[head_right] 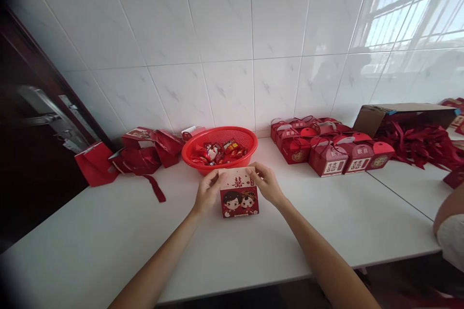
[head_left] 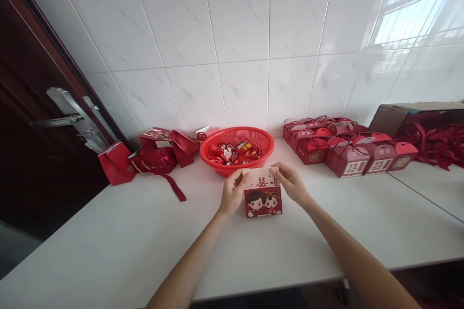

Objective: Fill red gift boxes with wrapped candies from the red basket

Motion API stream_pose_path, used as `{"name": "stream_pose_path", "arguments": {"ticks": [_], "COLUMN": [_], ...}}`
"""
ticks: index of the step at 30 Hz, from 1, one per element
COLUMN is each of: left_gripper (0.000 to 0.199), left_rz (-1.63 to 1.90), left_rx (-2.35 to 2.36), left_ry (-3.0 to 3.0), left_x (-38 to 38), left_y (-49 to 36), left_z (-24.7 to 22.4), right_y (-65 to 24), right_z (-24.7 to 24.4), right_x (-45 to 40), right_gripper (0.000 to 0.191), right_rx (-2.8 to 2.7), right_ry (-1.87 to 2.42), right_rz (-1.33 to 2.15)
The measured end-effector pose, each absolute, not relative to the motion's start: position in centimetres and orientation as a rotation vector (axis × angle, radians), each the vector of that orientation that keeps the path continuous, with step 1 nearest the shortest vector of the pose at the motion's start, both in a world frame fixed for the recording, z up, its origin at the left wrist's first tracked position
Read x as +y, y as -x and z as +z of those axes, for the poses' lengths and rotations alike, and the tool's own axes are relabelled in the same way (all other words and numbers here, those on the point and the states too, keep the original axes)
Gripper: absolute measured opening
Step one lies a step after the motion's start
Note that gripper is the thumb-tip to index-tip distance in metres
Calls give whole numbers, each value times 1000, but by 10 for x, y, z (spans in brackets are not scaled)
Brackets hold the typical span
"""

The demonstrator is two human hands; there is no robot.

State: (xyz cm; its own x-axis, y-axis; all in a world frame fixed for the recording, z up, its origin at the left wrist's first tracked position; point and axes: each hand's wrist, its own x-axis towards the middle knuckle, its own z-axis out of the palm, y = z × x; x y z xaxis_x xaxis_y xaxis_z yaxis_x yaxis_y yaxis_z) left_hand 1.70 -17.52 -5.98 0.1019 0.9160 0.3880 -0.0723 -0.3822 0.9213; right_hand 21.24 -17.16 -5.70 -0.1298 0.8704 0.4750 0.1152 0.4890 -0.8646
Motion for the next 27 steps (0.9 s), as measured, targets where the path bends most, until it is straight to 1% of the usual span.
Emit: {"name": "stream_pose_path", "arguments": {"ticks": [9,21,27], "left_gripper": [38,42,46], "left_rz": [1398,1364,1378], "left_rx": [810,836,852], "left_ry": [-1480,-1512,-1521], "left_x": [-176,-171,-172], "left_y": [-17,-12,-12], "left_z": [-58,-60,-60], "right_y": [-213,-214,-214], "right_z": [-57,-56,-58], "right_x": [-174,-176,-176], "right_gripper": [46,52,58], "right_rx": [-1611,-1602,-1619], "right_ry": [894,915,974], "right_rz": [771,797,809]}}
